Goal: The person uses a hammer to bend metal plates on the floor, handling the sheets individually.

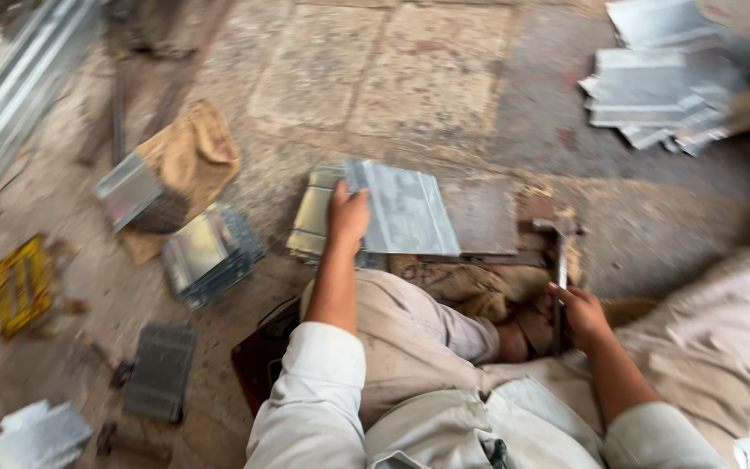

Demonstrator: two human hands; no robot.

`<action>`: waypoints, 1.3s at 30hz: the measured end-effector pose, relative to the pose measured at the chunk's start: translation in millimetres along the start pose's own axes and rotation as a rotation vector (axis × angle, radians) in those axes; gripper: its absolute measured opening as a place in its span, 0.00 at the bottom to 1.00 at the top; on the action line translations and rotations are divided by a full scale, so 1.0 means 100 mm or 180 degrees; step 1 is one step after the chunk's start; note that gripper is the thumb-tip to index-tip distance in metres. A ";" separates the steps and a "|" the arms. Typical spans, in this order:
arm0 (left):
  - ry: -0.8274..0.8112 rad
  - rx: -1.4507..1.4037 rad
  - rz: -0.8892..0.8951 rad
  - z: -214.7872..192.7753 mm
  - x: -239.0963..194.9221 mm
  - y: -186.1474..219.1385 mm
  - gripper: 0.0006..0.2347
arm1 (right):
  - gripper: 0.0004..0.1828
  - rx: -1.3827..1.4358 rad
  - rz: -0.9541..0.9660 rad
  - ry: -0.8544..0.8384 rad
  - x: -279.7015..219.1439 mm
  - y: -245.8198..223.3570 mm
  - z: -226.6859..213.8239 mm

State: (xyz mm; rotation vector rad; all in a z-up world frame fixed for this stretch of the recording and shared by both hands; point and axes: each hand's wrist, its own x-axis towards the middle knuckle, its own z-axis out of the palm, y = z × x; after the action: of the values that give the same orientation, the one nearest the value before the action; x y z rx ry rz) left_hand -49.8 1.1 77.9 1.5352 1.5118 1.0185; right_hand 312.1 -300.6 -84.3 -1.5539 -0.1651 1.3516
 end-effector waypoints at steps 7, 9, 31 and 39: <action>-0.0820 0.1809 0.0791 0.82 -0.15 1.08 0.18 | 0.15 -0.0129 -0.0047 -0.0117 0.11 -0.08 0.16; -0.1137 0.2208 0.0828 1.27 -0.34 1.14 0.18 | 0.14 -0.0148 -0.0054 -0.0107 0.02 -0.06 0.14; -0.0240 0.0979 0.1340 1.07 -0.22 -0.29 0.19 | 0.20 0.0056 -0.0393 0.0113 0.04 -0.15 -0.04; 0.0185 0.0044 -0.0535 0.47 0.02 -1.23 0.20 | 0.14 0.0747 -0.0002 -0.0138 0.11 -0.48 -0.05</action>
State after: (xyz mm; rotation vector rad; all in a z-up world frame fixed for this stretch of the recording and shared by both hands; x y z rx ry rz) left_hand -57.8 7.8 -53.3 1.3721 1.6609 0.9642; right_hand 343.3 -273.5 -56.7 -1.3291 -0.0319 1.3533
